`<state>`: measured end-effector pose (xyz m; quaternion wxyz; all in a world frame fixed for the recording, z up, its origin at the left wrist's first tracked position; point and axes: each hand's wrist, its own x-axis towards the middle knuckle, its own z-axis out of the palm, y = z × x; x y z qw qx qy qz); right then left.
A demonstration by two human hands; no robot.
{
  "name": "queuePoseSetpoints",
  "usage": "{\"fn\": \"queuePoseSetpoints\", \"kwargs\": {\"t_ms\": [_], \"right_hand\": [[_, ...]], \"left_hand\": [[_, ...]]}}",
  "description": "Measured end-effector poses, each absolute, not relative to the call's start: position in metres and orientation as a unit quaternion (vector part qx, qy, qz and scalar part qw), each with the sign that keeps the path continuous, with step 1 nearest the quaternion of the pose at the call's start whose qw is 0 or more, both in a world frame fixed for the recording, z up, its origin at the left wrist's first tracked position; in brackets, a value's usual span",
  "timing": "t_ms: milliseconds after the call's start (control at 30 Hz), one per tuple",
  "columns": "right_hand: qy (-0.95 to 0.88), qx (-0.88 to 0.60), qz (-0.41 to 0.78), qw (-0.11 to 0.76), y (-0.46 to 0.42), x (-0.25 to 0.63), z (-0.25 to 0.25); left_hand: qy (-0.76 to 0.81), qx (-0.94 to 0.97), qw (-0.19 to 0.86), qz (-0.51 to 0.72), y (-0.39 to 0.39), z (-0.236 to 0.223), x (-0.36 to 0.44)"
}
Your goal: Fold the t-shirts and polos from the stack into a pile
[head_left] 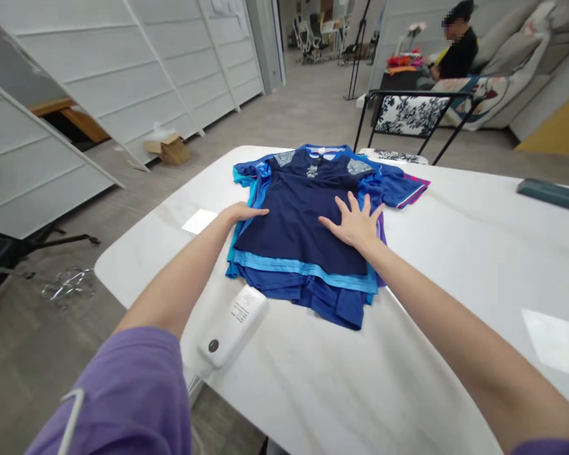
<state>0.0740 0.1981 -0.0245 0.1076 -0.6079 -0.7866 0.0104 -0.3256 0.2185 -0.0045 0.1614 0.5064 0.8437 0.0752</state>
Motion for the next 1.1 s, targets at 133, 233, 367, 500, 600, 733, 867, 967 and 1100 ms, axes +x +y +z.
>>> {"fn": "queuePoseSetpoints", "kwargs": {"t_ms": [133,233,367,500,600,733,867,967,1100], "right_hand": [[-0.756,-0.647,0.09,0.041,0.175,0.096,-0.036],[-0.754,-0.646,0.112,0.039,0.177,0.084,-0.044],[-0.764,-0.631,0.12,0.05,0.191,0.032,-0.043],[-0.783,-0.602,0.133,0.078,0.206,-0.039,-0.04],[-0.8,-0.575,0.146,0.094,0.21,-0.094,-0.038],[-0.833,-0.517,0.183,0.073,0.197,-0.135,-0.028],[-0.834,-0.519,0.144,0.119,0.197,-0.107,-0.014],[-0.776,-0.607,0.097,0.144,0.217,-0.065,-0.013],[-0.749,-0.645,0.101,0.117,0.25,-0.036,-0.029]], "left_hand": [[0.843,0.512,0.151,0.062,0.21,-0.009,-0.315],[0.855,0.498,0.131,0.059,0.205,-0.009,-0.328],[0.876,0.468,0.101,0.056,0.196,-0.005,-0.369],[0.897,0.432,0.073,0.053,0.19,-0.001,-0.423],[0.914,0.4,0.056,0.045,0.181,0.003,-0.469],[0.933,0.356,0.032,0.032,0.168,0.012,-0.522],[0.914,0.393,-0.065,0.073,0.18,0.015,-0.517],[0.821,0.544,-0.084,0.152,0.216,0.003,-0.462],[0.777,0.612,0.078,0.127,0.286,-0.019,-0.391]]}}
